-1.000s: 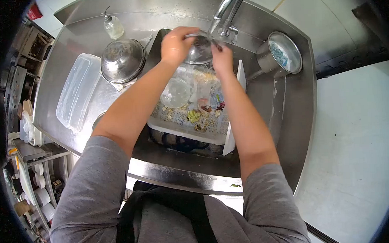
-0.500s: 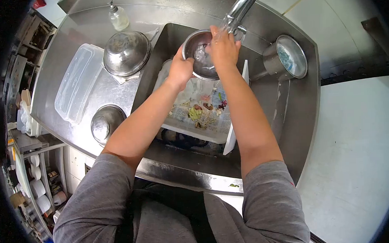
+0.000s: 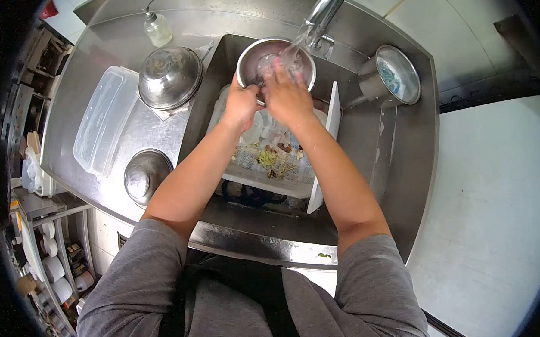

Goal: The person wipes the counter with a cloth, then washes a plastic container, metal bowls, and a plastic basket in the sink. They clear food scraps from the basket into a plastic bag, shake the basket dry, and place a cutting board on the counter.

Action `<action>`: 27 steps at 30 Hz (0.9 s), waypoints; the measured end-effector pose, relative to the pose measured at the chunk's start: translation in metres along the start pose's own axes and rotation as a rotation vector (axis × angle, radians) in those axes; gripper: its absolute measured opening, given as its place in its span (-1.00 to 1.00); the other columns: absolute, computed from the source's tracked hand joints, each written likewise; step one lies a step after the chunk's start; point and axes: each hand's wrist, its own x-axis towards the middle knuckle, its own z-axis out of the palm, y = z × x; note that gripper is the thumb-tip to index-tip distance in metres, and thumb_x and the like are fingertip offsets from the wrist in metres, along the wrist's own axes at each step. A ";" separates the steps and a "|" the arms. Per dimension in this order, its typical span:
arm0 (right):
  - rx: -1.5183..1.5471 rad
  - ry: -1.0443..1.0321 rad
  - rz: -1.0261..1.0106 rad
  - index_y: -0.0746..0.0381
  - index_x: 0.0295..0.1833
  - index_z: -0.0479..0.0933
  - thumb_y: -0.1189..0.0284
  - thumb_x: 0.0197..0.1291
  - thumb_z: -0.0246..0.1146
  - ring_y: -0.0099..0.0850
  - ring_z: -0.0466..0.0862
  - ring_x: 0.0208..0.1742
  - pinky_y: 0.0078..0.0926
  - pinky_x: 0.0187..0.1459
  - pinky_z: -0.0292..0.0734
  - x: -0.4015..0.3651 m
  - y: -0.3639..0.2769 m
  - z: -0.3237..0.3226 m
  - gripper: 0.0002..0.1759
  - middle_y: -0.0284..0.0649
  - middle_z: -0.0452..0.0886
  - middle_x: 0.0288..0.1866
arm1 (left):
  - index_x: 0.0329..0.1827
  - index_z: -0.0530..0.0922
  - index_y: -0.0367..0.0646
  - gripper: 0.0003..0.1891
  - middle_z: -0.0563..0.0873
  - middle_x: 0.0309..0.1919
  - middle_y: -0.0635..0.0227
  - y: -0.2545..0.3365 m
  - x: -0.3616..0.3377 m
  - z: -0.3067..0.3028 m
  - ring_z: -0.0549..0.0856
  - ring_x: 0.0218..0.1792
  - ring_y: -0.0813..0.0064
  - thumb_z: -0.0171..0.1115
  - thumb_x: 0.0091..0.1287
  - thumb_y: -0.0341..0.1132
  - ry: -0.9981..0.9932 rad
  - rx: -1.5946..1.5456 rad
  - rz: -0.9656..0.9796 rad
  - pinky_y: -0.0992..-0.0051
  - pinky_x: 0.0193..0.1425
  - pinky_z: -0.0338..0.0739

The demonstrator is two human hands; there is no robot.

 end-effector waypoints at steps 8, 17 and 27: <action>-0.177 -0.007 -0.199 0.08 0.30 0.48 0.17 0.35 0.11 -0.39 0.37 0.43 0.08 0.52 -0.11 -0.017 0.030 -0.024 -0.54 -0.26 0.56 0.28 | 0.32 0.33 -0.06 -0.53 0.58 0.11 0.16 -0.012 0.007 -0.020 0.65 0.02 0.23 -0.06 0.36 -0.60 0.035 -0.102 0.039 0.24 -0.14 0.71; 0.807 0.151 0.466 0.31 0.34 0.39 0.51 0.28 0.13 -0.21 0.52 0.26 -0.40 0.31 0.33 0.001 0.044 -0.060 -0.51 0.00 0.50 0.28 | 0.14 0.47 -0.35 -0.67 0.66 0.02 0.19 -0.015 0.038 0.024 0.68 -0.11 0.34 0.09 0.48 -0.26 0.123 0.096 -0.289 0.20 -0.06 0.62; 1.104 -0.464 0.412 0.28 -0.07 0.64 -0.02 0.24 0.29 -0.41 0.59 -0.26 -0.35 -0.21 0.51 -0.042 0.065 0.071 -0.47 -0.21 0.67 -0.24 | 0.31 0.51 0.29 -0.27 0.45 0.33 0.11 0.106 -0.029 -0.047 0.46 0.32 0.03 -0.01 0.13 -0.70 -0.538 1.573 0.791 0.26 0.35 0.44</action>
